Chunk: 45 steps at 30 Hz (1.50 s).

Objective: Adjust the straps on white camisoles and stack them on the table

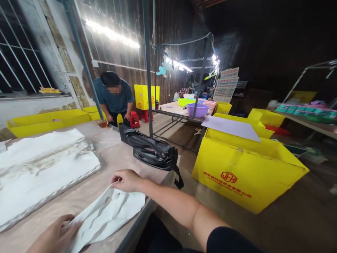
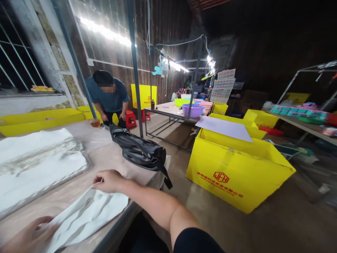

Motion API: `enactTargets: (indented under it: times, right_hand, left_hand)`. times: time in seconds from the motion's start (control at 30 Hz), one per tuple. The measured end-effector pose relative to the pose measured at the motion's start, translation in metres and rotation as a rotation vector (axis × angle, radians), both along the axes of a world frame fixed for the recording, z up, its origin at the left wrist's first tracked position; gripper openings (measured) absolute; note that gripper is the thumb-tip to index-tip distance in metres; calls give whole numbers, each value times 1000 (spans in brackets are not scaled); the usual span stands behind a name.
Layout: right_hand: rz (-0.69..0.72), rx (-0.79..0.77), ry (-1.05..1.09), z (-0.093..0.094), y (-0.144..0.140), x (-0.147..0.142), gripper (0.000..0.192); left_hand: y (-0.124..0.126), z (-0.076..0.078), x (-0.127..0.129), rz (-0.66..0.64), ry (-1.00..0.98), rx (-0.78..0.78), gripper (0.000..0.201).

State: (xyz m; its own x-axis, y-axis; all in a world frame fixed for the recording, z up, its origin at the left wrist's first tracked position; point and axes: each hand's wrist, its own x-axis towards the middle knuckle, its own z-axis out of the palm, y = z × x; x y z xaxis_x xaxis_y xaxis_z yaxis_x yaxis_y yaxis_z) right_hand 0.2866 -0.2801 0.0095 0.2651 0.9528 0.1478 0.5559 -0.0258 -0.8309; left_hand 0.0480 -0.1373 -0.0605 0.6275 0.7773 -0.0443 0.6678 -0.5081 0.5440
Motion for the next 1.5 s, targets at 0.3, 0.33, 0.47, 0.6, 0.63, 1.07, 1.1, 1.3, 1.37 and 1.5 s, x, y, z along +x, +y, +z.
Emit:
enactTargets:
  times: [0.3, 0.33, 0.47, 0.6, 0.63, 1.07, 1.1, 1.3, 1.37, 1.5]
  right_hand:
    - [-42, 104, 429, 20, 2, 15, 18]
    - [-38, 146, 487, 21, 6, 19, 23]
    - [8, 194, 654, 27, 18, 35, 41]
    - [-1, 218, 676, 31, 22, 42, 43]
    - [-6, 228, 657, 31, 23, 44, 42]
    - [-63, 42, 307, -2, 6, 16, 48]
    - [26, -31, 386, -2, -1, 5, 52]
    - [231, 3, 678, 22, -11, -31, 71]
    - [208, 74, 597, 35, -3, -28, 54]
    - [135, 303, 469, 65, 17, -12, 42]
  left_hand:
    - [-46, 89, 3, 26, -621, -721, 38]
    - [-44, 92, 3, 41, -733, -784, 36]
    - [-33, 96, -2, 40, -882, -1019, 28]
    - [-39, 95, -4, 37, -854, -1100, 28]
    - [-42, 94, -3, 32, -790, -1107, 27]
    - [-48, 98, 19, 160, -913, -1249, 11]
    - [-50, 100, 21, 163, -933, -1245, 11]
    - [-59, 118, 31, 48, -1012, -1157, 18]
    - [-57, 125, 30, 18, -1034, -1074, 24]
    - [-41, 142, 16, 117, -1068, -901, 41]
